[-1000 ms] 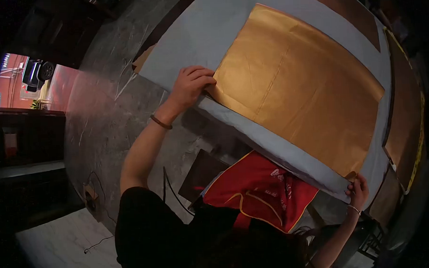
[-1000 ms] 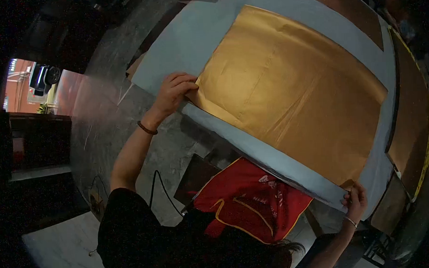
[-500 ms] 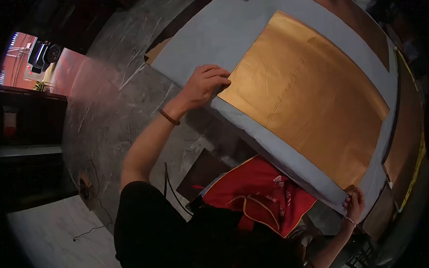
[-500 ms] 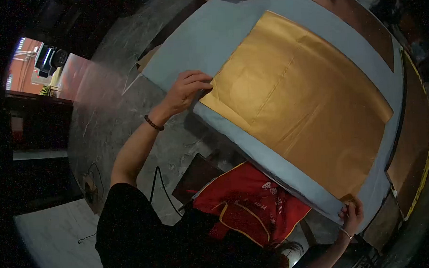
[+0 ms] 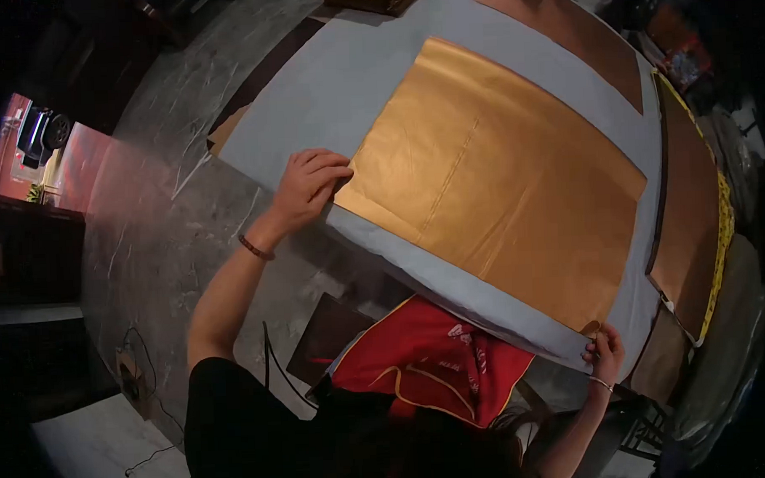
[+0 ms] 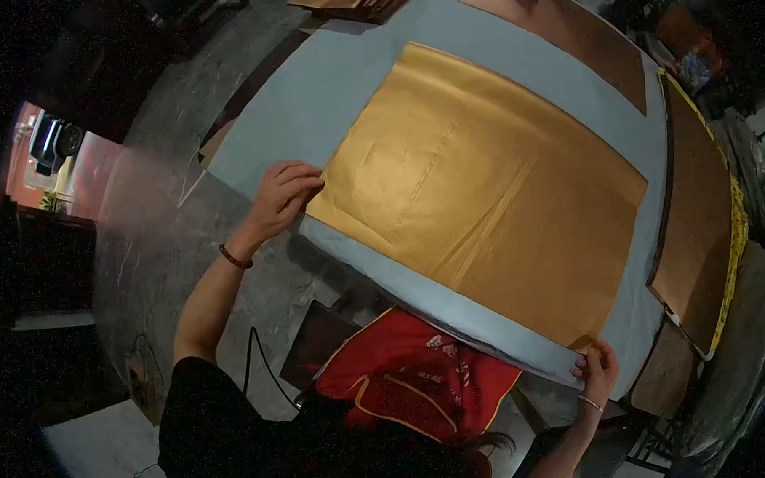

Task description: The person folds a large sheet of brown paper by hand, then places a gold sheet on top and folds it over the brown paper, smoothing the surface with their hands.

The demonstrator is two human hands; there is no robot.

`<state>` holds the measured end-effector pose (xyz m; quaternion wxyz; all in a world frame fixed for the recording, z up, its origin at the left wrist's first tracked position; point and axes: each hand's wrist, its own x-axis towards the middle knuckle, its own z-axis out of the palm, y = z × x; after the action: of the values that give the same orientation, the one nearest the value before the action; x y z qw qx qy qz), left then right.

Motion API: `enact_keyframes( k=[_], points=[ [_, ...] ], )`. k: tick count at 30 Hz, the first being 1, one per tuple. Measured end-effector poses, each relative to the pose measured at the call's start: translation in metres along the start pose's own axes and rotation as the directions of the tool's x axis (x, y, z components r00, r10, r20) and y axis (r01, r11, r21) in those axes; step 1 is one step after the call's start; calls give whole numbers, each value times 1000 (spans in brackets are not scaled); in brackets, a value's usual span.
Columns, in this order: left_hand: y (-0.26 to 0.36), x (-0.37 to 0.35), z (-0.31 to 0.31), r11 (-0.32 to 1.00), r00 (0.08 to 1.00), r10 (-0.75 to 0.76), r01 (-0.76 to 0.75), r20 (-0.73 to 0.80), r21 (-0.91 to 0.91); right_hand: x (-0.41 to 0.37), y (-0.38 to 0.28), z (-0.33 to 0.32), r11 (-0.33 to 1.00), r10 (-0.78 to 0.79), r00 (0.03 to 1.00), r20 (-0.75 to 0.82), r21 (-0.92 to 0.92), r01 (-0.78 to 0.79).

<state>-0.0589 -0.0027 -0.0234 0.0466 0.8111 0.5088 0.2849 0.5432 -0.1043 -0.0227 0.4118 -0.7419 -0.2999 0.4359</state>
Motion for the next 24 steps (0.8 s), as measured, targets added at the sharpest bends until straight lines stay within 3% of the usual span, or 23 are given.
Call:
enact_keyframes(
  k=[7,9,12,14,16,19,24],
  points=[
    [20,12,-3,997,997,-73,73,-3,1,-7,-10,9,1000,-8,1000,6,-28,8],
    [55,27,0,995,988,-65,75,-141,65,-9,-12,10,999,-7,1000,3,-50,7],
    [97,39,15,994,992,104,-107,77,30,-9,-13,10,999,4,1000,25,-52,-3],
    [132,35,30,978,946,208,-202,250,-49,-6,-6,5,1000,-24,998,57,17,23],
    [153,20,52,945,901,318,-277,295,-173,-14,-17,14,1000,-5,1000,31,-27,6],
    [160,11,68,930,891,361,-325,274,-169,-8,-11,11,999,14,1000,7,-47,-13],
    [151,9,69,960,918,272,-280,288,-15,-2,-2,5,999,-9,1000,15,-35,9]
  ],
)
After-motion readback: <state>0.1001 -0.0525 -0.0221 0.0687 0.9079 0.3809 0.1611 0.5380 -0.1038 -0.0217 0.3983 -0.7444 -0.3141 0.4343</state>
